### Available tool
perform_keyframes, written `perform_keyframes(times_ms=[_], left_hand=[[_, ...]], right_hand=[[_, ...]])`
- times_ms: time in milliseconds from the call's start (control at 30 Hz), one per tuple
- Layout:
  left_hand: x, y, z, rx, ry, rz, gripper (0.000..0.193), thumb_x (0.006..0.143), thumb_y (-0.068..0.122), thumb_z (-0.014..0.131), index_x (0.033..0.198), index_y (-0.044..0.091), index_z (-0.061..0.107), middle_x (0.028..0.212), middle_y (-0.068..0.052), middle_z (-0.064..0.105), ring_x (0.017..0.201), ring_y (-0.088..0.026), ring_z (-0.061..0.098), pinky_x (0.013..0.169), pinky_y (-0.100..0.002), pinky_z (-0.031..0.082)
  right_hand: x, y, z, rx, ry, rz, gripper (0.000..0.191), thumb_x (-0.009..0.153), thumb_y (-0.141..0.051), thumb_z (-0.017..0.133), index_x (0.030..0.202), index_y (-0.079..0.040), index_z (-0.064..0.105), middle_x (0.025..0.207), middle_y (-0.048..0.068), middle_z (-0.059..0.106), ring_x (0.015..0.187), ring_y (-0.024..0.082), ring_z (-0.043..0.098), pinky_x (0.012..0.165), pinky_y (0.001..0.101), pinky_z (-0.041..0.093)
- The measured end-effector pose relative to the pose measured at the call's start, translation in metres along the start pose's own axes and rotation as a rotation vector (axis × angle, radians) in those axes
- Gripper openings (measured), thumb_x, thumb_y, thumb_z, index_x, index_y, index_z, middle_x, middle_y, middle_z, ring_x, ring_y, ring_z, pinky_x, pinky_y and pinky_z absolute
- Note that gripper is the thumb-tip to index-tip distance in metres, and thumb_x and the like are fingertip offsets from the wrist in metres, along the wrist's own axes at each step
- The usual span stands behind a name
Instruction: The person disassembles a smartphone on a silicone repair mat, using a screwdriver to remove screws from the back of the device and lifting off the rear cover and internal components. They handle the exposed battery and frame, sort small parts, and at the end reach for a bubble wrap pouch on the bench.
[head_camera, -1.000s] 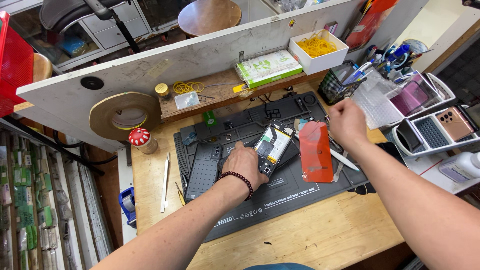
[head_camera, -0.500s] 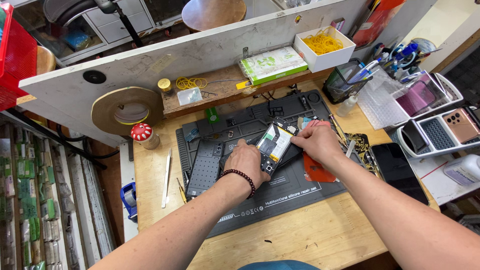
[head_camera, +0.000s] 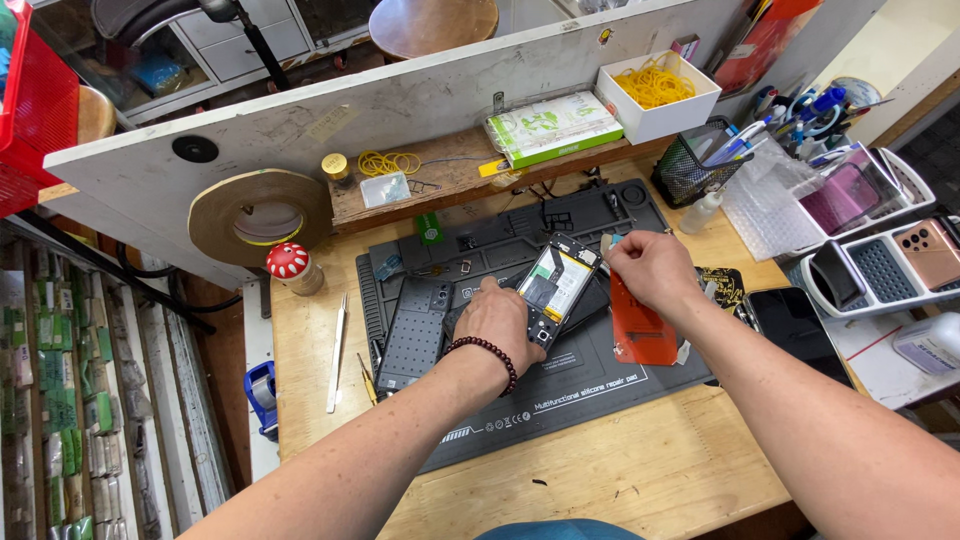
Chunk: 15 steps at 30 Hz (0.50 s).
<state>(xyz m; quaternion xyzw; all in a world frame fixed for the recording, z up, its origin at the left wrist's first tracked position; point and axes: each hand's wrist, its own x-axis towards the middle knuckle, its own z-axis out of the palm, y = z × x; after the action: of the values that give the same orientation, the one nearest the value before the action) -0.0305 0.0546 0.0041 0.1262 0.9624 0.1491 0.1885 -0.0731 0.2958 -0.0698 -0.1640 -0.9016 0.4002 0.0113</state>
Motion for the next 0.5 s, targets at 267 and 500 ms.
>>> perform_keyframes(times_ms=[267,500], left_hand=[[0.000,0.000,0.003,0.020,0.026,0.029,0.066,0.066,0.031,0.097,0.113,-0.004,0.067,0.126,-0.022,0.055,0.119,-0.036,0.060,0.101,-0.040,0.052],[0.001,-0.009,-0.007,-0.062,0.009,0.063,0.067,0.062,0.033,0.098,0.110,-0.004,0.069,0.126,-0.022,0.054,0.117,-0.037,0.062,0.101,-0.041,0.053]], right_hand=[[0.019,-0.002,-0.028,0.258,0.148,0.022,0.013,0.094,-0.018,0.073,0.092,-0.005,0.073,0.082,0.004,0.070,0.066,0.010,0.060,0.056,0.0288,0.049],[0.008,-0.019,-0.050,0.725,-0.252,0.152,0.015,0.091,-0.008,0.071,0.105,-0.005,0.073,0.093,0.007,0.075,0.074,0.014,0.070,0.068,0.0250,0.060]])
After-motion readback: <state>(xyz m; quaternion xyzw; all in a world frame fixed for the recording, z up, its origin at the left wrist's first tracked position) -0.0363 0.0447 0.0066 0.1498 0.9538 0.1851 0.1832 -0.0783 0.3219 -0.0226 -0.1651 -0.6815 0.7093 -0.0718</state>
